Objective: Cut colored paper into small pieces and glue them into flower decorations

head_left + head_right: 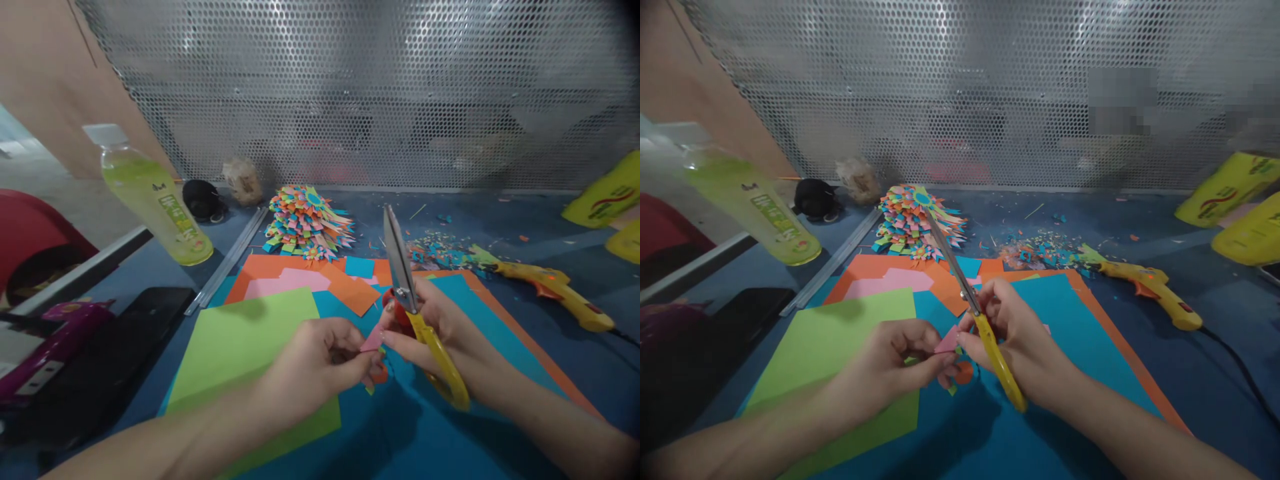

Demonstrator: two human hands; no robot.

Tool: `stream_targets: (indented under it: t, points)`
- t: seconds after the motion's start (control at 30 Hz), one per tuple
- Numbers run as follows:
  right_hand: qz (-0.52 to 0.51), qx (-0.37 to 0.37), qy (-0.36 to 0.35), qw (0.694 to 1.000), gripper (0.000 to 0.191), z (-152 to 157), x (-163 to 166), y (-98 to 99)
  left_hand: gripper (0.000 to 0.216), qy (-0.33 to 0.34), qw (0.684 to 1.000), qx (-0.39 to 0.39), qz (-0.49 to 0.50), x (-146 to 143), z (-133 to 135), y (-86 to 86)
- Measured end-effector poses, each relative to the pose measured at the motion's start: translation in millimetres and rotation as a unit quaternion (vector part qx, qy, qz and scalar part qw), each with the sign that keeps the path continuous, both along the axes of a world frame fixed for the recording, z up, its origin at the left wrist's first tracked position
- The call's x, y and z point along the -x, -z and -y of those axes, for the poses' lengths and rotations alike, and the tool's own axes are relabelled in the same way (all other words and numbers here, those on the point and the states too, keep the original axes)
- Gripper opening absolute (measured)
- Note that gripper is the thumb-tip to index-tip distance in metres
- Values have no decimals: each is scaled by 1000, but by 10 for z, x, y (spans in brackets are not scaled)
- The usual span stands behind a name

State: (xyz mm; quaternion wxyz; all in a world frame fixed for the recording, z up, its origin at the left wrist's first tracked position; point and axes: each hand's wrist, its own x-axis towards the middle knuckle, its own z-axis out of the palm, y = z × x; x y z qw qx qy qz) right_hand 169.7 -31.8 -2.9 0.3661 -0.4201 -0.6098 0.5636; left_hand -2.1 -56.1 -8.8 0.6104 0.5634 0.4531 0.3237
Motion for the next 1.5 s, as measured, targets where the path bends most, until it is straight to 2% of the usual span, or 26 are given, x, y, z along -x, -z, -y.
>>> stream_targets:
  t: [0.17, 0.37, 0.5, 0.67, 0.87, 1.03, 1.17, 1.5]
  points:
    - [6, 51, -9, 999, 45, 5, 37, -88, 21, 15, 998, -36, -44, 26, 20, -27]
    - [-13, 67, -10, 998, 47, 4, 44, -97, 24, 30, 992, -89, -89, 37, 25, -44]
    - [-38, 67, 2, 997, 45, 13, 32, -54, 25, 34, 994, -74, -74, 37, 18, -35]
    - [-60, 62, -17, 996, 40, 26, 2, -41, 24, 52, 991, -80, -95, 17, 22, -42]
    - [-60, 51, -17, 997, 34, 21, -17, -75, 26, 47, 998, -38, -36, -8, 30, -68]
    - [-40, 38, -15, 998, 38, 30, -17, -37, 21, 62, 996, -54, -43, 1, 32, -71]
    - [-56, 62, -35, 996, 40, 56, -5, -29, 18, 80, 990, -87, -72, -2, 26, -67]
    - [-39, 55, -14, 998, 41, 43, 1, -122, 32, 87, 996, 24, -6, 17, 23, -111]
